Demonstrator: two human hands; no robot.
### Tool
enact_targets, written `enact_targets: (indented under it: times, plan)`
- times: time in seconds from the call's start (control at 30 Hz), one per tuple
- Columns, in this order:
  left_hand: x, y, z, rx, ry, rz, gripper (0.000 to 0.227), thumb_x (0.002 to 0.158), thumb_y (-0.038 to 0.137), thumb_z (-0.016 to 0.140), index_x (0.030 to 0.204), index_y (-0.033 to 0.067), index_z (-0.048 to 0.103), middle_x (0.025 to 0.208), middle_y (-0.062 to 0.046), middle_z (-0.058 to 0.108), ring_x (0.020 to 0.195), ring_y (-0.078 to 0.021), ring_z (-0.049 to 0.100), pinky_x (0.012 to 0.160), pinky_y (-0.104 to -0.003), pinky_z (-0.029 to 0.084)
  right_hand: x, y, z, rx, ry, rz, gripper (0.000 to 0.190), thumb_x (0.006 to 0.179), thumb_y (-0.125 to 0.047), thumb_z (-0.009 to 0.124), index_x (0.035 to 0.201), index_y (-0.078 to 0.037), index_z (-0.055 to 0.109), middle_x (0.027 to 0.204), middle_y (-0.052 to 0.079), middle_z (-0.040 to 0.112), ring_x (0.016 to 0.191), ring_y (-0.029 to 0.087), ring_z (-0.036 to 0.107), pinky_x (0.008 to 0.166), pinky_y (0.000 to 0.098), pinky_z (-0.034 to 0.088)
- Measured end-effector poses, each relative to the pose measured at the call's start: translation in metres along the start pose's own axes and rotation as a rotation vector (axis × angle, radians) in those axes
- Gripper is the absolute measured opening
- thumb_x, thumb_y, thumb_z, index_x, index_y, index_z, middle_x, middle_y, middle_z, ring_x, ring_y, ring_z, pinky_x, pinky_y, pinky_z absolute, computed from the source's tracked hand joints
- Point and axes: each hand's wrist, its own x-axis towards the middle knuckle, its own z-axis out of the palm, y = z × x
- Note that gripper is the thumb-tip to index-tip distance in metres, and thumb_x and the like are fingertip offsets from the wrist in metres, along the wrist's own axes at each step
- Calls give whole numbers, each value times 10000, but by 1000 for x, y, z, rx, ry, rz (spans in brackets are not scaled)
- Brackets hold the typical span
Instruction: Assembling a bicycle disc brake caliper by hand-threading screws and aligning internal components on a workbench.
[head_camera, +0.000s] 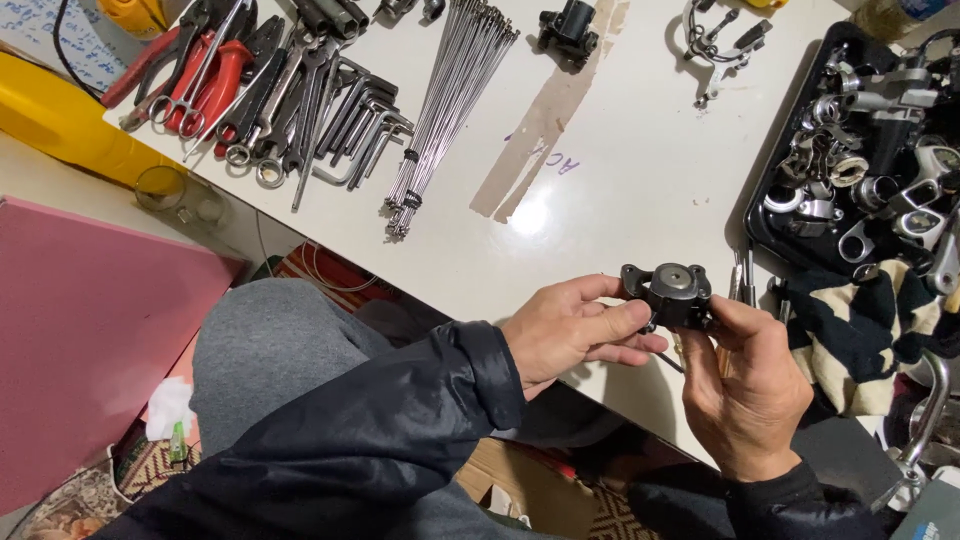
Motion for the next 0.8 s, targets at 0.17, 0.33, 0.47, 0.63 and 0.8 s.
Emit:
enact_targets:
  times: [0.17, 0.33, 0.47, 0.63, 0.8]
  plan:
    - [1, -4, -1, 66, 50, 85, 442, 888, 141, 680, 1266, -65, 580, 1025, -256, 722, 950, -288, 732, 846, -310, 610, 19, -22, -11, 400, -147, 212, 416, 906, -17, 727, 1276, 50, 549, 1219, 202, 680, 1064, 270, 702, 943, 342, 546]
    - [0, 3, 0, 260, 135, 51, 457, 812, 94, 721, 1242, 4, 597, 1071, -184, 747, 977, -266, 742, 929, -339, 596, 39, -24, -27, 775, -278, 470, 294, 935, 8, 574, 1222, 72, 555, 1289, 226, 648, 1198, 291, 648, 1076, 406, 561]
    - [6, -8, -6, 326, 132, 112, 444, 821, 117, 725, 1240, 25, 613, 1125, -145, 745, 1024, -267, 747, 969, -326, 593, 44, -23, -22, 921, -260, 842, 457, 877, 45, 607, 1332, 57, 569, 1168, 201, 673, 1034, 257, 648, 964, 353, 545]
    - [9, -10, -8, 382, 107, 129, 506, 806, 134, 729, 1284, 19, 608, 1185, -139, 731, 1070, -266, 727, 989, -332, 589, 47, -25, -27, 1173, -358, 920, 465, 888, 76, 522, 1349, 127, 559, 1203, 287, 659, 1034, 376, 644, 963, 477, 540]
    - [7, -7, -6, 385, 126, 117, 414, 801, 92, 744, 1201, 9, 672, 1052, -138, 763, 935, -226, 739, 859, -301, 615, 38, -9, -25, 1196, -357, 823, 338, 879, 29, 637, 1208, 106, 623, 965, 262, 705, 771, 335, 689, 821, 392, 574]
